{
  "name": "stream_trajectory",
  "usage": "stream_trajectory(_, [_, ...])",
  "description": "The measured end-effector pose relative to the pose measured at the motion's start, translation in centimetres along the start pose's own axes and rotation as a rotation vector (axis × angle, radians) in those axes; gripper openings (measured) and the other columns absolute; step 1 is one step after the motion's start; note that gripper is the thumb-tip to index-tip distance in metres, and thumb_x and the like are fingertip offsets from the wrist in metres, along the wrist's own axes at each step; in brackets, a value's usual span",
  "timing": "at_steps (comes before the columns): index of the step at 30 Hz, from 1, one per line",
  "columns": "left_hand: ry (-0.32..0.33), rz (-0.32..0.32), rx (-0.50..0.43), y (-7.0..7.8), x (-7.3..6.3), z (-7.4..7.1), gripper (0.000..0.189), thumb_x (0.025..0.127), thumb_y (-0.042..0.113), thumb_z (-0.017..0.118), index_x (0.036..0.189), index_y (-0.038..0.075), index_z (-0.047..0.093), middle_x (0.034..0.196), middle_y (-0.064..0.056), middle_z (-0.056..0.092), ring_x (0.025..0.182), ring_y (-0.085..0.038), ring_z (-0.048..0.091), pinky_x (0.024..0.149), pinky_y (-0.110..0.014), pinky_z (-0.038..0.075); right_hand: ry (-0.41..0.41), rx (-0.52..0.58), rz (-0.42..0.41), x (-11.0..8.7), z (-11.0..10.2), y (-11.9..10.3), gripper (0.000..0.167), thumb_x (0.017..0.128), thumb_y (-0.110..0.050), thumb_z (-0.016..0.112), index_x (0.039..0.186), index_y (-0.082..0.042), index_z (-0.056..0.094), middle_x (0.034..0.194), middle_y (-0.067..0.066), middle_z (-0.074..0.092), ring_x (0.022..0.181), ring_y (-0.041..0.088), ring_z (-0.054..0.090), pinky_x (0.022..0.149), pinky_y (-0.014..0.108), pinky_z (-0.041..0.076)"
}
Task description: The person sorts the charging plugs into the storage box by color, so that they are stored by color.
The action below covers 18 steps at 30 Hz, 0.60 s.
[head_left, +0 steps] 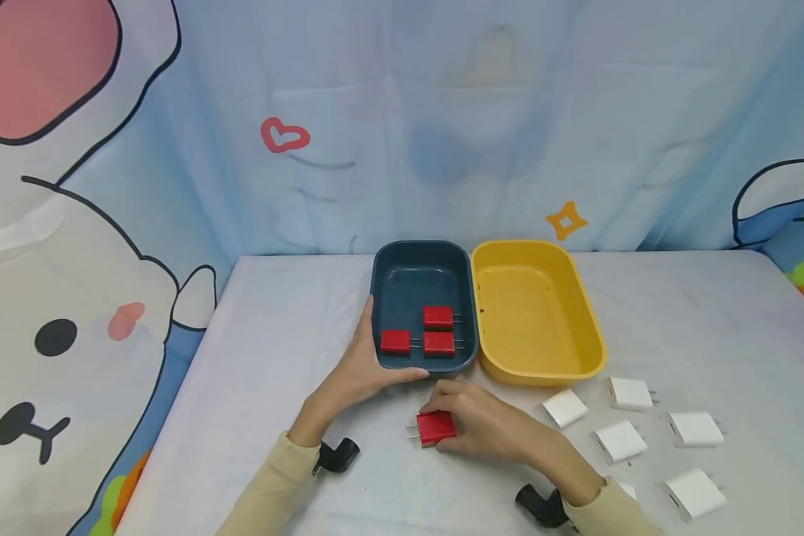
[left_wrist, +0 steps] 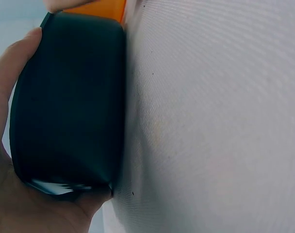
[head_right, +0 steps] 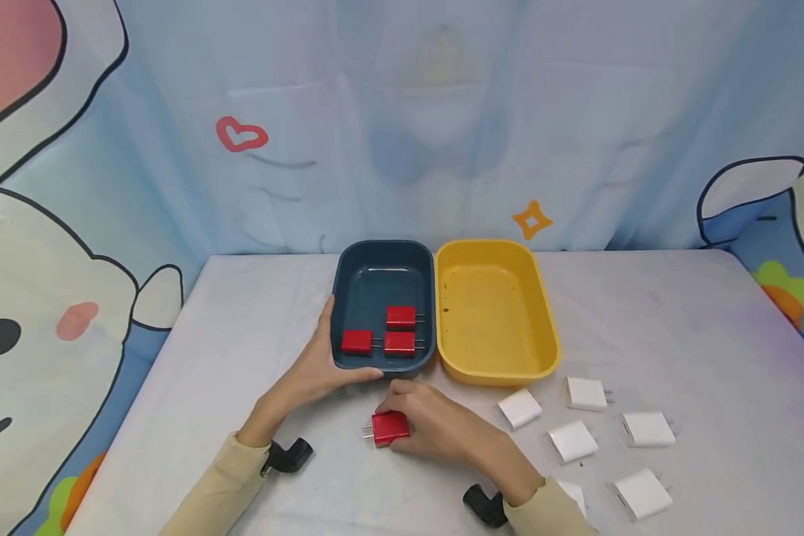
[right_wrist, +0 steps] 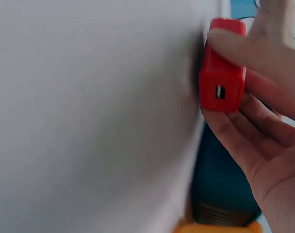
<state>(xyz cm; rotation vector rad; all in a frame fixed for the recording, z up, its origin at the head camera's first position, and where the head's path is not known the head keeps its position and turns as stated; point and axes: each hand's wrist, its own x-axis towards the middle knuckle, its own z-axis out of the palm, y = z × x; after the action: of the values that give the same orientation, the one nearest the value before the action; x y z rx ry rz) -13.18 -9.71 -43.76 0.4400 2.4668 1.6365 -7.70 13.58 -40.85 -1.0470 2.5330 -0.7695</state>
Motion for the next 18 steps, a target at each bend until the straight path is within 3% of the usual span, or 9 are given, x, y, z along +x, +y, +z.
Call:
stream_trajectory(6, [0.01,-0.023,0.01,-0.1,0.0,0.1,0.134,0.079,0.033,0.092,0.168,0.014,-0.007,0.175,-0.006,0.009,0.157,-0.028,0.017,0.122,-0.059,0.029,0.068,0.054,-0.046,-0.7,-3.0,-0.5,0.039,0.084,-0.015,0.09,0.12,-0.017,0.077,0.109,-0.01,0.065,0.097,0.006,0.058,0.086,0.03,0.059])
stream_trajectory(9, [0.001,-0.009,0.018,-0.2,0.1,0.2,0.133,0.08,0.033,0.09,0.168,0.012,-0.007,0.174,-0.008,0.01,0.157,-0.029,0.018,0.122,-0.059,0.03,0.139,0.043,-0.059,-0.4,-4.8,-0.4,0.039,0.083,-0.014,0.09,0.119,-0.017,0.077,0.108,-0.008,0.065,0.093,0.01,0.059,0.08,0.03,0.06])
stream_trajectory(13, [-0.016,0.015,0.008,-0.2,0.5,0.4,0.132,0.08,0.032,0.09,0.168,0.013,-0.007,0.173,-0.009,0.013,0.155,-0.028,0.021,0.122,-0.056,0.032,0.24,0.017,-0.038,1.2,-6.7,-0.2,0.039,0.083,-0.013,0.09,0.119,-0.013,0.077,0.108,-0.003,0.065,0.094,0.015,0.059,0.076,0.03,0.059])
stream_trajectory(18, [-0.041,-0.026,-0.015,-0.2,0.9,0.8,0.133,0.082,0.029,0.091,0.168,0.016,-0.01,0.174,-0.004,0.011,0.157,-0.024,0.018,0.123,-0.056,0.029,0.438,0.021,-0.031,4.5,-7.8,0.5,0.043,0.082,-0.009,0.091,0.121,-0.001,0.075,0.107,0.007,0.068,0.097,0.024,0.064,0.085,0.043,0.062])
